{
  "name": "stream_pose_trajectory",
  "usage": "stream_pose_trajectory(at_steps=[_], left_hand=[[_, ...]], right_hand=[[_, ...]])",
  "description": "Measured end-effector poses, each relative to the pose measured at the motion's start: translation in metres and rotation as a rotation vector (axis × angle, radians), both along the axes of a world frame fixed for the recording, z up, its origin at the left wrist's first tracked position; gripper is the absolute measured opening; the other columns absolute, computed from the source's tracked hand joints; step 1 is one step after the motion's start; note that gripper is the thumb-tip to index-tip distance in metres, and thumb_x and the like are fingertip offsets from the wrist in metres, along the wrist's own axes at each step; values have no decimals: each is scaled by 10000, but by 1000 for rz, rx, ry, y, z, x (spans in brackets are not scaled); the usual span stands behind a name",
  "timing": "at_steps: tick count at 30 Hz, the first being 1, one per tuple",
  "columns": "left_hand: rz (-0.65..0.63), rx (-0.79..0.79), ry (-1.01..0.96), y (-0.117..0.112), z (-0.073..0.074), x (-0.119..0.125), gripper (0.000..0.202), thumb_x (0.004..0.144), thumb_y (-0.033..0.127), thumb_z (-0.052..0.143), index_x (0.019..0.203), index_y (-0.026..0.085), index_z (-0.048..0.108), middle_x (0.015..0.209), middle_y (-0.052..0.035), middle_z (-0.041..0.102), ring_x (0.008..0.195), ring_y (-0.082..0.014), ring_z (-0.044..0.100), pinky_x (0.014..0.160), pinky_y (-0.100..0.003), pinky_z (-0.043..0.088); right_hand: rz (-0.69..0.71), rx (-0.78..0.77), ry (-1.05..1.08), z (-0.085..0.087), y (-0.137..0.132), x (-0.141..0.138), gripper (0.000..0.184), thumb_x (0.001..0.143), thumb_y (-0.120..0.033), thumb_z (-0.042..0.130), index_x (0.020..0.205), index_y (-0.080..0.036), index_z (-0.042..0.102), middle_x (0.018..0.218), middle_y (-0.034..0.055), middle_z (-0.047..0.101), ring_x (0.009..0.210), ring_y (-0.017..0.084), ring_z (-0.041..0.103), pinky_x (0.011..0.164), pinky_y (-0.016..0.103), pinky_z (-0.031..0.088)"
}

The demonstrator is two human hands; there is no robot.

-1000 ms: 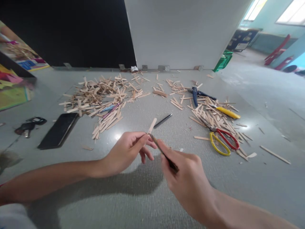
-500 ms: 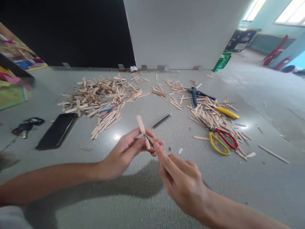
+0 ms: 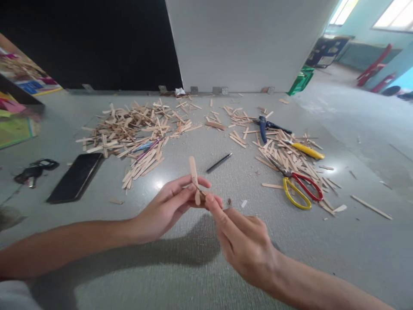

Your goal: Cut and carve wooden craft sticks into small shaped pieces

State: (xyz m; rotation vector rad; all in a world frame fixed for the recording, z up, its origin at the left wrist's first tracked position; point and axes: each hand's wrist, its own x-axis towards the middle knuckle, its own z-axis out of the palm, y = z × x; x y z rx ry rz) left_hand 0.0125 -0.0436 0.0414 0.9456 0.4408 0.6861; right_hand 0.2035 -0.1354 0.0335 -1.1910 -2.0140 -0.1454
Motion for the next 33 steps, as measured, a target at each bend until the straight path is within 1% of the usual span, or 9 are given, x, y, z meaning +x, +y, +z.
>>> stream_pose_trajectory(at_steps=[3, 7, 10, 13, 17, 20, 26, 29, 33], left_hand=[[-29, 3, 21, 0, -2, 2, 372, 1013, 517, 737, 1124, 164, 690, 965, -107, 823, 990, -248, 804, 984, -391, 591], [15, 90, 121, 10, -1, 2, 337, 1048, 485, 671, 1153, 167, 631, 917, -111, 818, 893, -242, 808, 807, -336, 588], [45, 127, 278, 21, 2, 0, 264, 1074, 434, 588, 1040, 172, 606, 767, -52, 759, 642, -163, 715, 588, -257, 497], [30, 139, 405, 28, 3, -1, 238, 1094, 371, 478, 993, 183, 583, 652, 6, 663, 512, -122, 593, 471, -225, 375], [-40, 186, 530, 29, 2, -2, 195, 1091, 302, 406, 1011, 197, 550, 626, 35, 629, 472, -106, 535, 459, -215, 347], [-88, 243, 661, 30, -2, -4, 143, 1076, 303, 430, 984, 220, 501, 602, 51, 637, 453, -109, 524, 474, -218, 385], [-101, 430, 943, 30, -20, -9, 333, 1065, 392, 460, 774, 233, 481, 474, 53, 564, 376, -117, 468, 452, -238, 314], [-89, 596, 973, 29, -25, -10, 461, 1051, 403, 483, 623, 232, 458, 430, 27, 524, 393, -124, 469, 485, -263, 289], [-203, 731, 986, 28, -23, -15, 517, 1046, 364, 505, 560, 200, 566, 459, 4, 537, 417, -126, 443, 514, -289, 259]], right_hand=[[-39, 48, -126, 0, 0, 2, 751, 1042, -8, 562, 1720, -240, 334, 805, -12, 802, 540, 110, 677, 546, 226, 552], [-147, -31, 20, 9, 7, 5, 571, 1068, -87, 581, 1598, -297, 547, 757, -42, 785, 510, 100, 662, 519, 210, 524], [-239, -114, 4, 10, 19, 15, 383, 1083, -168, 564, 1448, -202, 673, 931, 47, 848, 614, 136, 741, 603, 233, 584], [-249, -294, -129, -1, 31, 29, 388, 1094, -230, 482, 1403, -105, 681, 975, 129, 849, 661, 206, 771, 580, 295, 589], [-200, -481, -232, -21, 36, 44, 463, 1073, -186, 370, 1451, -80, 616, 1042, 183, 826, 722, 237, 779, 579, 319, 570], [-197, -536, -286, -28, 35, 50, 420, 1067, -173, 372, 1389, -131, 637, 1022, 155, 800, 702, 220, 750, 550, 296, 511], [-301, -433, -497, -35, 39, 58, 310, 1039, -131, 402, 1115, -140, 703, 890, 111, 711, 635, 205, 671, 476, 282, 349], [-309, -395, -538, -37, 43, 60, 329, 1027, -88, 390, 1106, -135, 706, 893, 122, 706, 732, 230, 696, 504, 286, 387], [-277, -413, -510, -36, 48, 60, 348, 1041, -94, 376, 1167, -98, 700, 911, 139, 721, 700, 234, 695, 511, 303, 420]])
